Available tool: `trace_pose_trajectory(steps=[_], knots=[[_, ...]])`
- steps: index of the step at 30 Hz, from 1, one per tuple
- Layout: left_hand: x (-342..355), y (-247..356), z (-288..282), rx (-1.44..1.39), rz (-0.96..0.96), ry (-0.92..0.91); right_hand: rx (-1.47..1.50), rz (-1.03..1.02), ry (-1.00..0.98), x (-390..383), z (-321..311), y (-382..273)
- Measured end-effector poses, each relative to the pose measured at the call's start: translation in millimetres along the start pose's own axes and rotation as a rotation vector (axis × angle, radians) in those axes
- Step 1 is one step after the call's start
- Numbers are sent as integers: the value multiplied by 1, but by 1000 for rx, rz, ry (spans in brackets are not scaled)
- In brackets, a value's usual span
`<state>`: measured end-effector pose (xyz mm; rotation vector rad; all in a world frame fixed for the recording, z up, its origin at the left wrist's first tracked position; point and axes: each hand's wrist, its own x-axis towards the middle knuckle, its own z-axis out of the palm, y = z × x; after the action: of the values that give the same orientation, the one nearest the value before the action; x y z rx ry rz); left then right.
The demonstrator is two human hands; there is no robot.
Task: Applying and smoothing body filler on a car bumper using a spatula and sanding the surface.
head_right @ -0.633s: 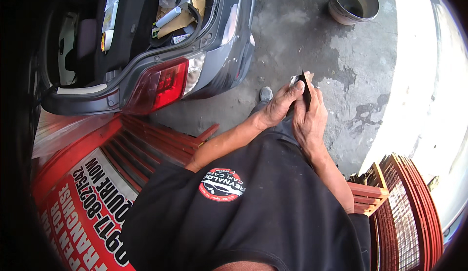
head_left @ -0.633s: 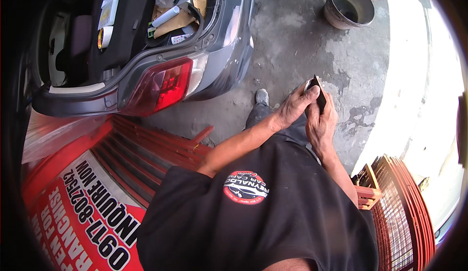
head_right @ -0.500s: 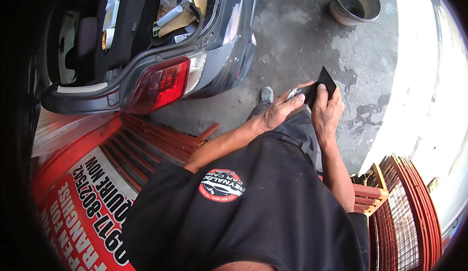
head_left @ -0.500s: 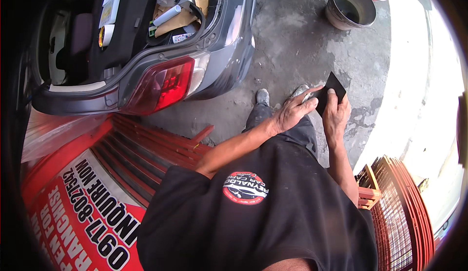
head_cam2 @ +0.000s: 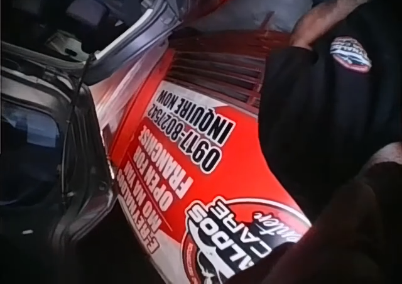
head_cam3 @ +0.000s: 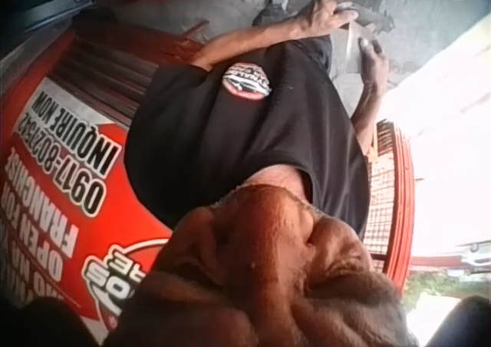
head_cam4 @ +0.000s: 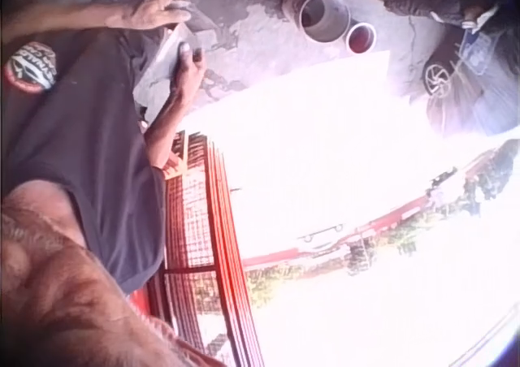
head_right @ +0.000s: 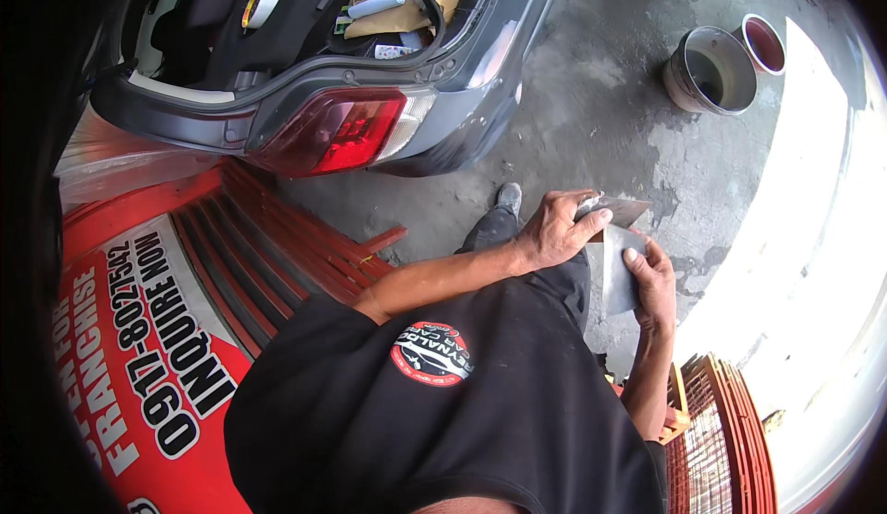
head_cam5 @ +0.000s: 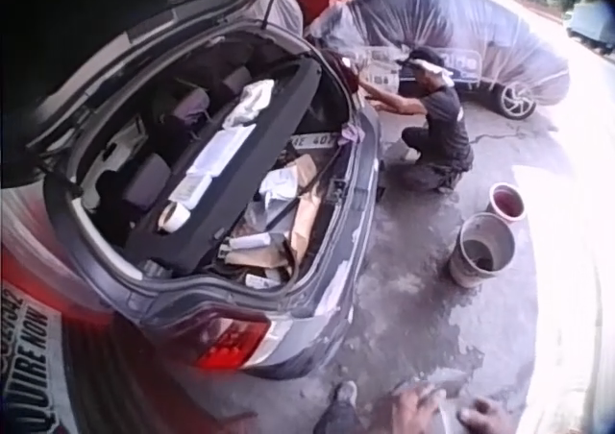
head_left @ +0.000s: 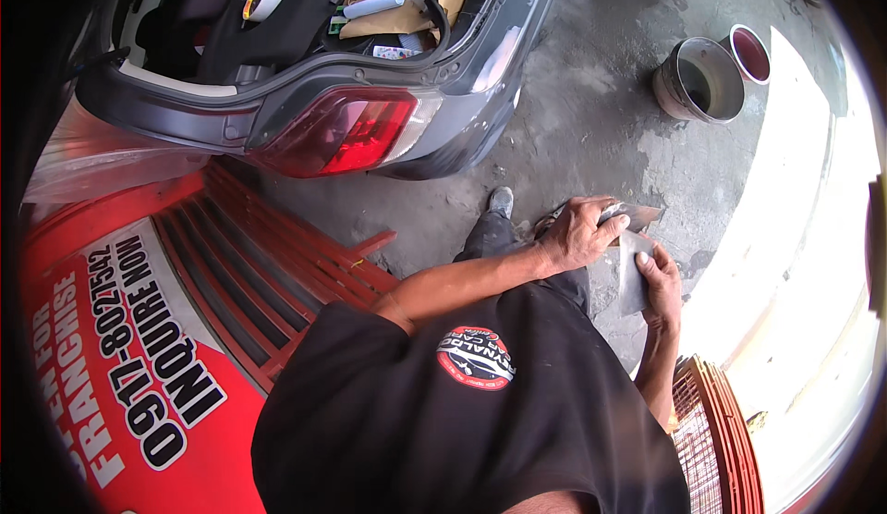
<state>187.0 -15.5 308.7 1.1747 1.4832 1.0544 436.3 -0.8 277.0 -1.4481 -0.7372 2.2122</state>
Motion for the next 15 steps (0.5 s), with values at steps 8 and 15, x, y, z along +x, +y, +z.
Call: trace_pose_trajectory(steps=[8,15], knots=[[2,-4,0,-241,-142,-246,-105,-267,25,-22,-6,20],[10,13,1,-51,170,-171,-1115,-439,154,-29,22,-15]])
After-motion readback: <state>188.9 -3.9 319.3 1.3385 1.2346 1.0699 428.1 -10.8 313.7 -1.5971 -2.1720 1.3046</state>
